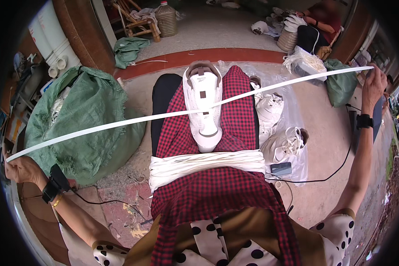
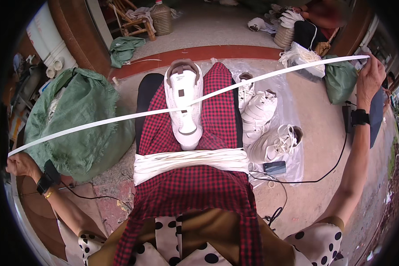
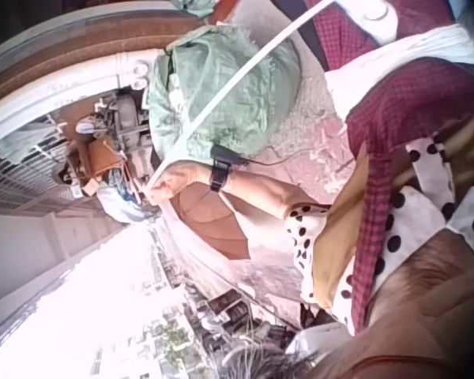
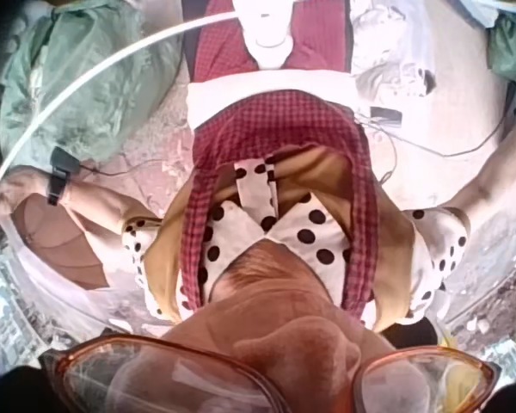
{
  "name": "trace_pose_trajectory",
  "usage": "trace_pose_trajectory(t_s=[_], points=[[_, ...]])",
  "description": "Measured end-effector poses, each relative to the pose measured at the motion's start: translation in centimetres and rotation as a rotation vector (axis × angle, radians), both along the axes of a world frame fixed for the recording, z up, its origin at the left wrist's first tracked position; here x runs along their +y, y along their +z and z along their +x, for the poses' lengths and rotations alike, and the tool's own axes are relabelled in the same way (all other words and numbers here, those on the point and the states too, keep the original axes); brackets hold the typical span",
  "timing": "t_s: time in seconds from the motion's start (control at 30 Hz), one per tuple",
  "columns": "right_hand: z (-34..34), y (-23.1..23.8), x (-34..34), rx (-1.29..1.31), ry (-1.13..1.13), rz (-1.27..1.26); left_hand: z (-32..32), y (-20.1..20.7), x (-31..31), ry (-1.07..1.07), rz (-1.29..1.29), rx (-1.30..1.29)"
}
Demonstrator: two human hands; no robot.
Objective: The recorder is lacing white sneakers using white laces while sitting in a semi-outdoor workspace.
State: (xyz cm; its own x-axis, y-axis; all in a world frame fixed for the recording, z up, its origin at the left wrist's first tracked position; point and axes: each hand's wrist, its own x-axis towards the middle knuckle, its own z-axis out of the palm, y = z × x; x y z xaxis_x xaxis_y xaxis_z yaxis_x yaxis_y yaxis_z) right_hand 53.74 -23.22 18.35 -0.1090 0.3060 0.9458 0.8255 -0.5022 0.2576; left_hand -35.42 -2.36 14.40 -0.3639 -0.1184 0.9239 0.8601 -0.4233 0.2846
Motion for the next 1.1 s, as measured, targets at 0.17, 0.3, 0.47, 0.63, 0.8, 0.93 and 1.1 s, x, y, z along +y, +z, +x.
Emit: trace_pose_trajectory(t_s=[0.17, 0.3, 0.47, 0.63, 0.8, 0.93, 1.1], points=[[-13.6, -10.9, 8.4, 0.865, 0.828, 0.038, 15.2, -6.2, 0.2, -0.706, -0.29, -0.281], [-23.6, -17.7, 13.5, 1.324, 1.254, -0.423, 25.6, -10.6, 1.4, -1.08, -0.569, -0.076], [-29.4, -19.3, 15.1, 1.28, 1.308, -0.687, 33.3, -14.4, 2.0, -1.483, -0.918, -0.138], [-29.2, -19.2, 14.6, 1.171, 1.192, -0.725, 35.9, -17.4, 0.9, -1.48, -1.115, -0.013], [-29.5, -19.8, 15.0, 1.254, 1.28, -0.672, 35.8, -18.0, 0.4, -1.477, -1.149, -0.112], [-30.1, -19.9, 15.4, 1.293, 1.187, -0.769, 36.5, -18.5, 0.3, -1.469, -1.025, -0.217], [-29.8, -19.0, 15.9, 1.238, 1.139, -0.85, 35.8, -18.8, 0.5, -1.403, -1.134, -0.029]])
